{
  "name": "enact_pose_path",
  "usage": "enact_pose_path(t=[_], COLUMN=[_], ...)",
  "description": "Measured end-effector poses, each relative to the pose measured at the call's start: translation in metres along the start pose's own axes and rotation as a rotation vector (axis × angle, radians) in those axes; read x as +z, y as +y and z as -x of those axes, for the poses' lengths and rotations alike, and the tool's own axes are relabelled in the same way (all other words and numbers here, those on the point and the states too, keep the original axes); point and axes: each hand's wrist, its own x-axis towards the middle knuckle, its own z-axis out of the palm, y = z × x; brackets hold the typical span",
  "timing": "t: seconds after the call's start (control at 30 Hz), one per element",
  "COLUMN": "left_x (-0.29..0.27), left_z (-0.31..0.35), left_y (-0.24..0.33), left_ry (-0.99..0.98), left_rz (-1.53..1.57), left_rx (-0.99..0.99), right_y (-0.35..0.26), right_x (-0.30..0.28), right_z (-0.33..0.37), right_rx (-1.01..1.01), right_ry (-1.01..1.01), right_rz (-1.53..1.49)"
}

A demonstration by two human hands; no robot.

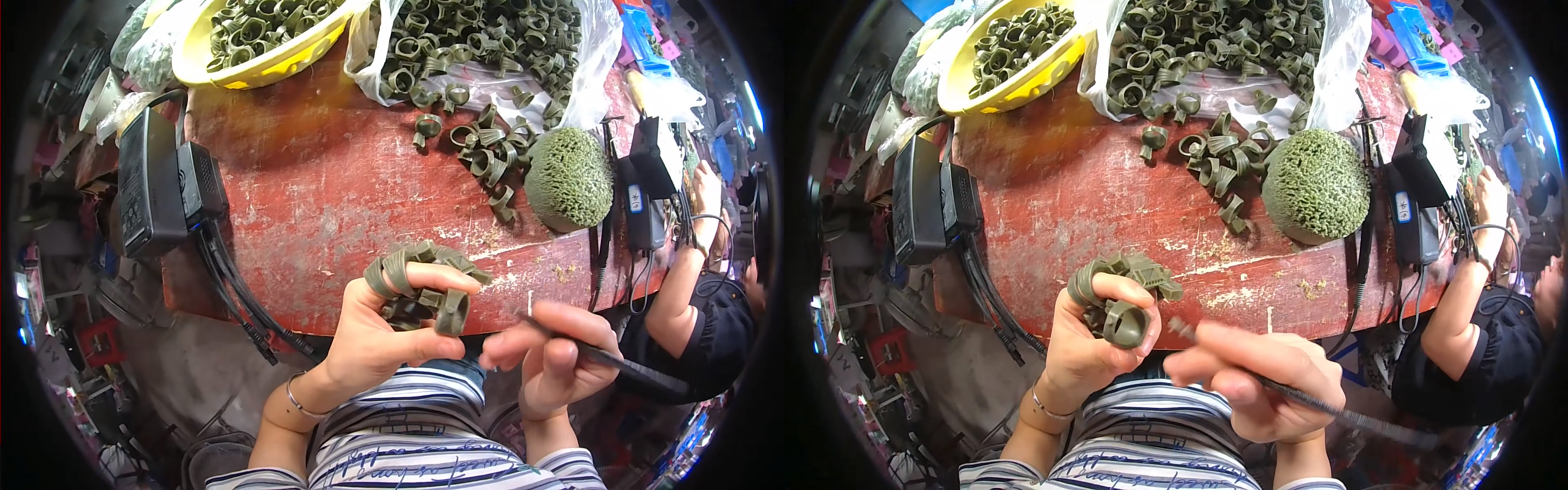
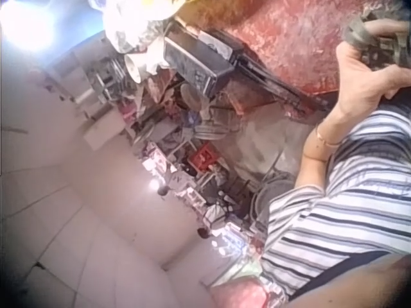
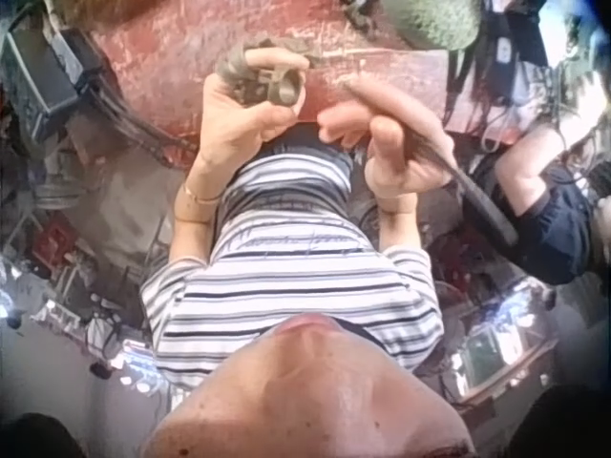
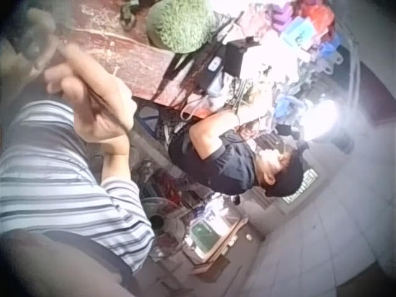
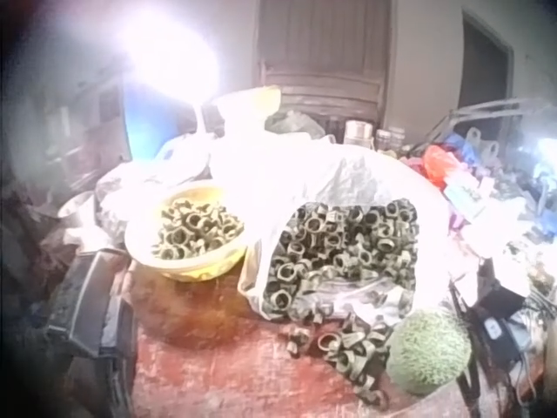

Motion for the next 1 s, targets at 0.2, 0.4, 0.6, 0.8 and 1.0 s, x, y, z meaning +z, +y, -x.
enact_pose_path(t=[0.2,0.4,0.6,0.8,1.0], left_x=[0.003,0.004,0.002,0.007,0.005], left_z=[0.000,0.001,0.004,0.002,0.003], left_y=[0.002,0.000,-0.002,-0.007,-0.007], left_ry=[-0.030,-0.062,-0.089,-0.067,-0.099], left_rz=[-0.069,0.056,0.264,0.405,0.414], left_rx=[-0.006,-0.021,-0.191,-0.174,-0.224], right_y=[0.006,0.014,0.020,0.022,0.024], right_x=[0.001,0.006,0.004,0.007,0.003], right_z=[0.007,0.005,0.010,0.013,0.014], right_rx=[0.137,0.023,-0.058,-0.116,-0.150], right_ry=[-0.101,-0.044,-0.021,-0.063,-0.014], right_rz=[-0.276,-0.246,-0.243,-0.181,-0.148])
